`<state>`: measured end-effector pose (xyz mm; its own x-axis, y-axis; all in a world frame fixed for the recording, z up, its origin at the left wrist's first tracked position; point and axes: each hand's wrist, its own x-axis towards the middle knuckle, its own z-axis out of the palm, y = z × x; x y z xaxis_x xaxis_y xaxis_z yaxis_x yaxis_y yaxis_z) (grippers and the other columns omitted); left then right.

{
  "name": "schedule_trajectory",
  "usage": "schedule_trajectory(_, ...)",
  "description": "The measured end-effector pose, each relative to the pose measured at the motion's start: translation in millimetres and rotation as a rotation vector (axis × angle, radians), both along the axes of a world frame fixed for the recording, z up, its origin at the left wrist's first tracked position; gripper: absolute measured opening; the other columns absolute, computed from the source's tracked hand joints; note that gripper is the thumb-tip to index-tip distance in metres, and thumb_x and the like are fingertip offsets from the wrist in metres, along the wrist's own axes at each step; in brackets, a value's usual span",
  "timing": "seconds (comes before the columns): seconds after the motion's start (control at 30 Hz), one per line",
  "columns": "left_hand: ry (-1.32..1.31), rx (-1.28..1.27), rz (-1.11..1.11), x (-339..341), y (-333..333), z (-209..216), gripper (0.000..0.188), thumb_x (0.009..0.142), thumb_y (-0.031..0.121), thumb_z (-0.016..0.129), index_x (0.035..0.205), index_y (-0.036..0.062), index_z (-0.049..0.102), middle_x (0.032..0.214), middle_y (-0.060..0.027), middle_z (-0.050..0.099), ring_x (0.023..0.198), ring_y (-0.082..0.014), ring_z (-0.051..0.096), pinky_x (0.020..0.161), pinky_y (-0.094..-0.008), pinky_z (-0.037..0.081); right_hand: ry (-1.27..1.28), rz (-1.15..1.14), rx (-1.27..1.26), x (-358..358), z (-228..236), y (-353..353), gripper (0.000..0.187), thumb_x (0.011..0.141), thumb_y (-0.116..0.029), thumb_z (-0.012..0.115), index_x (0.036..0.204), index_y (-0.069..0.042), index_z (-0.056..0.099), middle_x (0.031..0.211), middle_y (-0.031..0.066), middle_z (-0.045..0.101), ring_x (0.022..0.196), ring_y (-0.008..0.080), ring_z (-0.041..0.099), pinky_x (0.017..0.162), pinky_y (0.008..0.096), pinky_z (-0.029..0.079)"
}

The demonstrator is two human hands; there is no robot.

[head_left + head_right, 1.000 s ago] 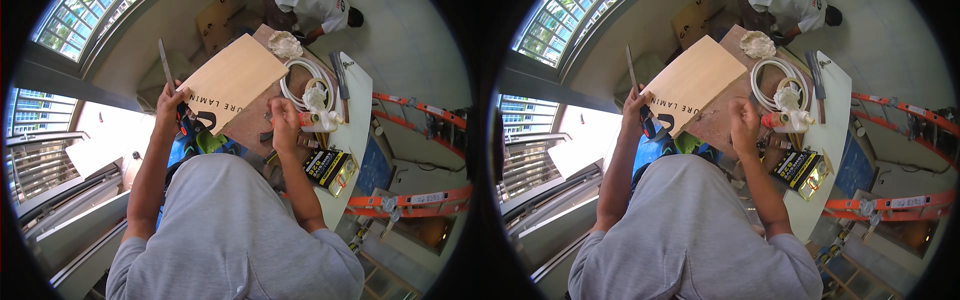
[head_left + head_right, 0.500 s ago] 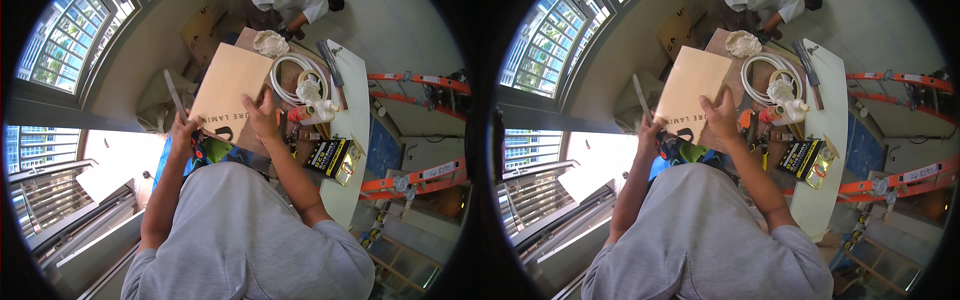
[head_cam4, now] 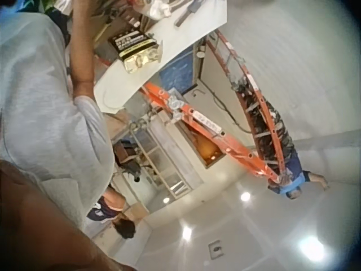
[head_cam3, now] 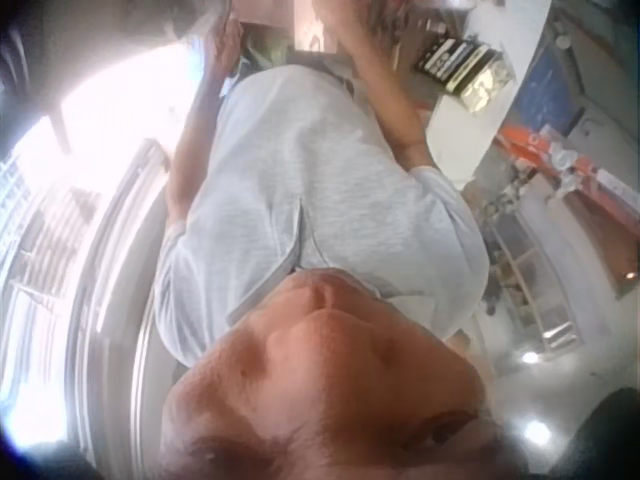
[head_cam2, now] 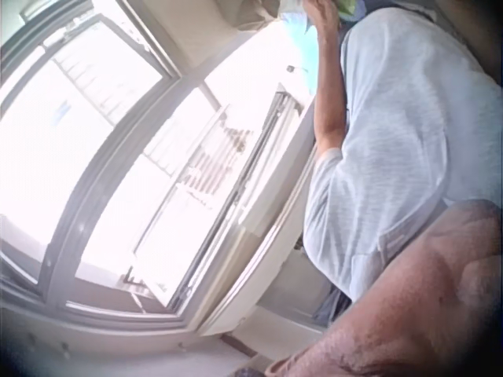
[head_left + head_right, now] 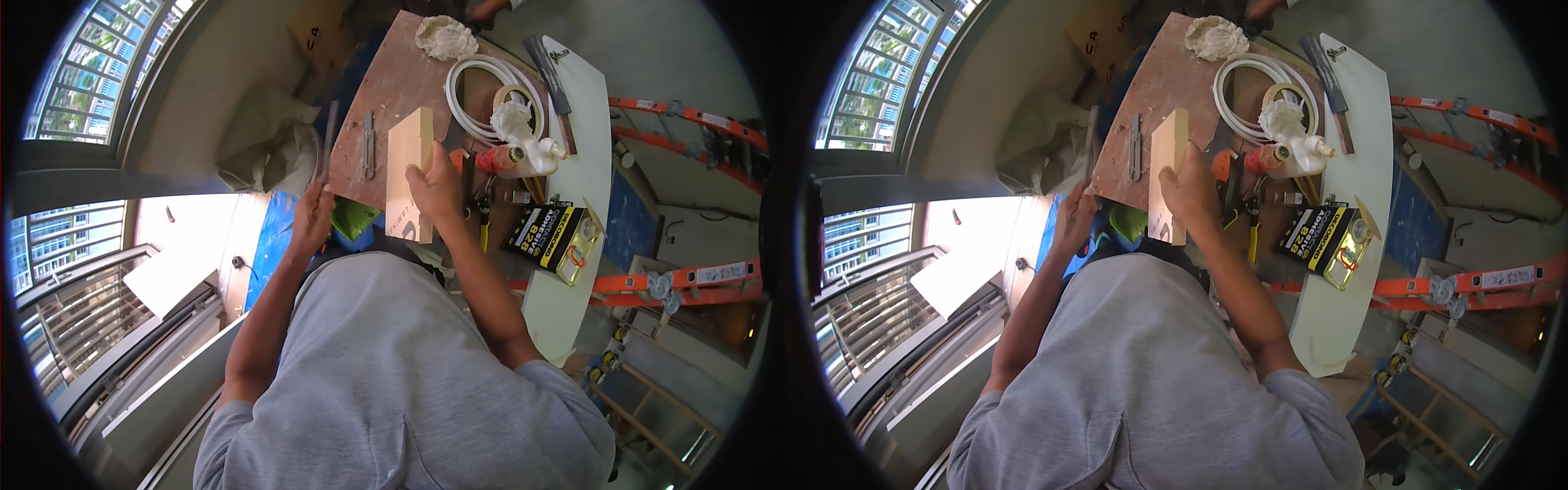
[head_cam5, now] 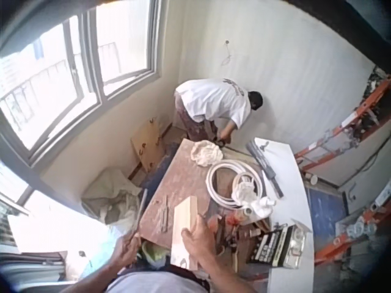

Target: The person trims a laminate sheet using a utility knife and cleans the edges with a file.

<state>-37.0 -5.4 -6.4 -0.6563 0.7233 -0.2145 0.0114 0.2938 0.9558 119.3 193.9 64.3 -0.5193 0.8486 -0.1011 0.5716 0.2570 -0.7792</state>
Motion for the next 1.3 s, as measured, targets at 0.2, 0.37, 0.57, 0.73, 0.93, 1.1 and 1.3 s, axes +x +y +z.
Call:
schedule_trajectory(0.2, -0.103, -0.111, -0.239, 29.0, 23.1, 16.0, 0.042, 0.113, 0.027, 0.051, 0.144, -0.0005, 0.058, 0.081, -0.007, 0.061, 0.072, -0.0128, 0.06, 0.064, -0.0317, 0.049, -0.258, 0.02, 0.074, 8.9, -43.5, -17.7, 0.061, 0.089, -0.021, 0.068, 0.141, 0.003, 0.046, 0.13, 0.0283, 0.062, 0.117, 0.0479, 0.064, 0.101, 0.0525, 0.051)
schedule_trajectory(0.37, -0.188, -0.167, -0.272, 27.3, 30.3, 27.3, 0.033, 0.112, 0.021, 0.051, 0.134, -0.0015, 0.059, 0.079, -0.0075, 0.061, 0.062, -0.0117, 0.06, 0.057, -0.0309, 0.05, -0.357, 0.011, -0.109, 2.1, -41.4, -27.5, 0.071, 0.09, -0.023, 0.067, 0.149, 0.002, 0.038, 0.132, 0.032, 0.061, 0.12, 0.049, 0.062, 0.102, 0.0543, 0.05)
schedule_trajectory(0.57, -0.309, -0.187, -0.239, 24.2, 41.1, 54.7, 0.019, 0.109, 0.016, 0.049, 0.101, 0.0001, 0.056, 0.067, -0.0055, 0.056, 0.054, -0.0153, 0.059, 0.053, -0.0326, 0.046, -0.145, 0.034, 0.024, -3.0, -65.2, -38.1, 0.089, 0.092, -0.025, 0.068, 0.162, 0.0, 0.02, 0.137, 0.0351, 0.058, 0.125, 0.0512, 0.06, 0.104, 0.056, 0.049)
schedule_trajectory(0.73, -0.306, -0.219, -0.292, 19.5, 62.3, 75.5, 0.017, 0.107, 0.016, 0.049, 0.101, 0.0006, 0.054, 0.073, -0.0064, 0.057, 0.057, -0.0153, 0.061, 0.054, -0.0337, 0.048, 0.142, 0.097, 0.256, -14.9, -94.9, -0.9, 0.079, 0.1, -0.02, 0.061, 0.164, 0.0, 0.02, 0.144, 0.0362, 0.052, 0.132, 0.0498, 0.055, 0.113, 0.0536, 0.043)
schedule_trajectory(0.93, -0.227, -0.336, -0.277, 22.5, 82.9, 91.4, 0.015, 0.102, 0.013, 0.054, 0.107, -0.0007, 0.056, 0.073, -0.0076, 0.06, 0.058, -0.0165, 0.062, 0.055, -0.0338, 0.049, 0.465, 0.069, -0.301, -29.7, -105.8, 31.2, 0.03, 0.111, -0.019, 0.051, 0.134, 0.0, 0.054, 0.129, 0.016, 0.064, 0.115, 0.0222, 0.062, 0.102, 0.036, 0.049)
schedule_trajectory(1.1, -0.008, -0.351, -0.276, 31.5, 84.3, 90.8, 0.034, 0.1, 0.009, 0.056, 0.132, -0.0008, 0.057, 0.078, -0.0137, 0.065, 0.064, -0.0229, 0.067, 0.061, -0.0372, 0.051, 0.553, -0.08, -0.187, -31.1, -104.8, 15.5, 0.019, 0.111, -0.014, 0.05, 0.125, -0.002, 0.057, 0.121, 0.0106, 0.065, 0.114, 0.0186, 0.06, 0.103, 0.0341, 0.047)
schedule_trajectory(1.3, 0.109, -0.315, -0.338, 55.0, 88.8, 96.4, 0.047, 0.101, 0.007, 0.058, 0.146, -0.0046, 0.048, 0.099, -0.0255, 0.067, 0.089, -0.0436, 0.068, 0.078, -0.0484, 0.054, 0.645, -0.239, -0.429, -15.6, -104.8, 24.1, 0.014, 0.111, -0.013, 0.049, 0.119, -0.002, 0.053, 0.124, 0.012, 0.059, 0.114, 0.0179, 0.056, 0.104, 0.0335, 0.043)
